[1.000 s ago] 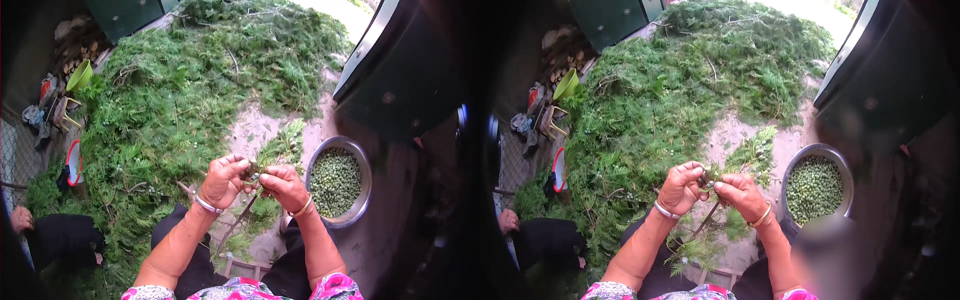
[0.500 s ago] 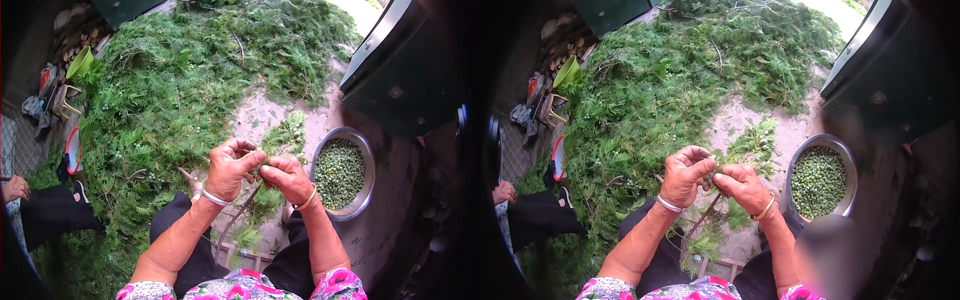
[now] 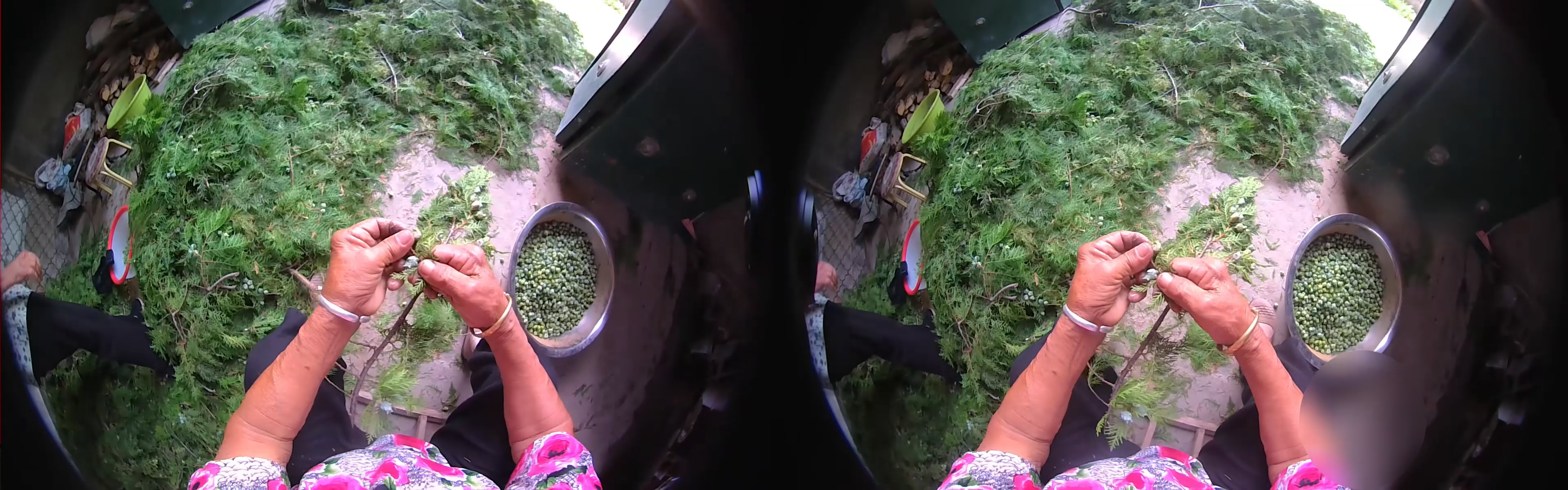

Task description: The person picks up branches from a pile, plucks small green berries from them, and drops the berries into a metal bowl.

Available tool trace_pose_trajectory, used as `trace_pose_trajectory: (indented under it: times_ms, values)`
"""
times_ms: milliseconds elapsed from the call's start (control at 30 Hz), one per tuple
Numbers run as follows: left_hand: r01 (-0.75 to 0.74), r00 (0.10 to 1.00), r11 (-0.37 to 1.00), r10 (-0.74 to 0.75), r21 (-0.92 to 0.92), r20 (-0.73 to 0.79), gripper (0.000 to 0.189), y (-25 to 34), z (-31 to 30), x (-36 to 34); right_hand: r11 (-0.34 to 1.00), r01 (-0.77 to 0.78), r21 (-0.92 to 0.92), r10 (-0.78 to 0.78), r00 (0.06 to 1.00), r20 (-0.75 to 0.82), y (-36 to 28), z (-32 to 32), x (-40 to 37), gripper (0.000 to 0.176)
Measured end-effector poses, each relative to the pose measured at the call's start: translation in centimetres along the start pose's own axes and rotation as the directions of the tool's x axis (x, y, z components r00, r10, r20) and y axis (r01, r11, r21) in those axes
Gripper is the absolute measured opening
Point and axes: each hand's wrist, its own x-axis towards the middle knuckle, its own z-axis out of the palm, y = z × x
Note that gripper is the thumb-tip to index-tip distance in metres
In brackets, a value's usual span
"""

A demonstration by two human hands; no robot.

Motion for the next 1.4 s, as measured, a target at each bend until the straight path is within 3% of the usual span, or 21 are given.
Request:
trace_pose_trajectory:
  times_ms: [200, 367, 433, 467, 533, 600, 667, 700, 767, 867, 1000, 1033, 1100, 1200, 1233, 1333, 1400]
  values:
    - [0.171, 0.983, 0.983, -0.165, -0.073, 0.077, 0.013, 1.1, -1.2, 0.5, 0.999, 0.045, -0.025, -0.044, 0.998, 0.045, -0.1, -0.4, 0.0, 0.019]
    - [0.166, 0.983, 0.984, -0.16, -0.058, 0.09, 0.013, 1.5, -0.4, -0.2, 0.994, 0.06, -0.095, -0.055, 0.997, 0.055, -0.4, -0.6, -0.2, 0.021]
    - [-0.149, 0.989, 0.933, 0.135, 0.326, 0.067, 0.013, 1.3, 0.3, -0.2, 0.987, 0.075, -0.14, -0.064, 0.995, 0.078, -0.5, -0.7, -0.1, 0.021]
    - [-0.151, 0.988, 0.933, 0.136, 0.326, 0.066, 0.013, 1.2, 0.3, 0.0, 0.983, 0.063, -0.173, -0.054, 0.997, 0.058, -0.5, -0.6, -0.1, 0.021]
    - [-0.201, 0.955, 0.922, 0.26, 0.33, -0.145, 0.014, 0.7, 0.1, 0.6, 0.977, 0.049, -0.209, -0.042, 0.998, 0.041, -0.4, -0.7, -0.4, 0.021]
    - [-0.233, 0.928, 0.972, 0.222, -0.002, -0.3, 0.016, 1.8, -3.5, 2.6, 0.999, 0.011, -0.051, -0.012, 1.0, -0.01, -0.2, -1.0, -1.3, 0.02]
    - [-0.124, 0.975, 0.969, 0.079, -0.215, -0.208, 0.019, 2.5, -4.6, 3.0, 0.999, 0.034, -0.039, -0.035, 0.999, -0.017, 0.1, -1.3, -1.3, 0.02]
    - [-0.124, 0.976, 0.969, 0.079, -0.213, -0.205, 0.019, 2.6, -4.7, 2.8, 0.999, 0.033, -0.026, -0.033, 0.999, -0.01, 0.0, -1.5, -1.3, 0.019]
    - [0.192, 0.98, 0.84, -0.133, -0.508, 0.15, 0.023, 2.3, -4.8, 2.0, 0.997, 0.059, -0.046, -0.058, 0.998, 0.015, -0.4, -1.6, -1.2, 0.019]
    - [0.197, 0.975, 0.824, -0.108, -0.531, 0.194, 0.029, 2.1, -3.5, 1.2, 0.991, 0.069, -0.116, -0.068, 0.998, 0.018, -0.6, -1.7, -1.3, 0.02]
    - [0.213, 0.975, 0.871, -0.162, -0.443, 0.151, 0.021, 2.2, -3.4, 1.4, 0.98, 0.057, -0.193, -0.056, 0.998, 0.01, -0.8, -1.6, -1.2, 0.021]
    - [0.08, 0.996, 0.962, -0.067, -0.26, 0.059, 0.016, 2.4, -2.4, 0.7, 0.98, 0.055, -0.192, -0.054, 0.998, 0.013, -0.8, -1.4, -1.1, 0.021]
    - [0.023, 0.999, 0.998, -0.022, -0.065, 0.028, 0.014, 2.7, -0.8, -0.2, 0.964, 0.086, -0.253, -0.088, 0.996, 0.004, -0.8, -1.1, -1.0, 0.024]
    - [-0.054, 0.997, 0.975, 0.041, 0.216, 0.062, 0.015, 2.2, 0.3, -0.8, 0.951, 0.077, -0.301, -0.078, 0.997, 0.009, -0.8, -0.6, -0.9, 0.023]
    - [-0.139, 0.99, 0.93, 0.126, 0.341, 0.06, 0.012, 1.8, 0.6, -0.8, 0.951, 0.075, -0.301, -0.075, 0.997, 0.011, -0.7, -0.6, -0.8, 0.023]
    - [-0.174, 0.983, 0.923, 0.185, 0.343, 0.0, 0.009, 0.8, 0.5, -0.6, 0.926, 0.09, -0.366, -0.082, 0.996, 0.038, -0.5, -0.6, -0.5, 0.021]
    - [-0.128, 0.989, 0.955, 0.143, 0.267, -0.038, 0.007, 0.6, 0.3, -0.7, 0.933, 0.08, -0.351, -0.079, 0.997, 0.018, -0.8, -0.4, -0.5, 0.02]
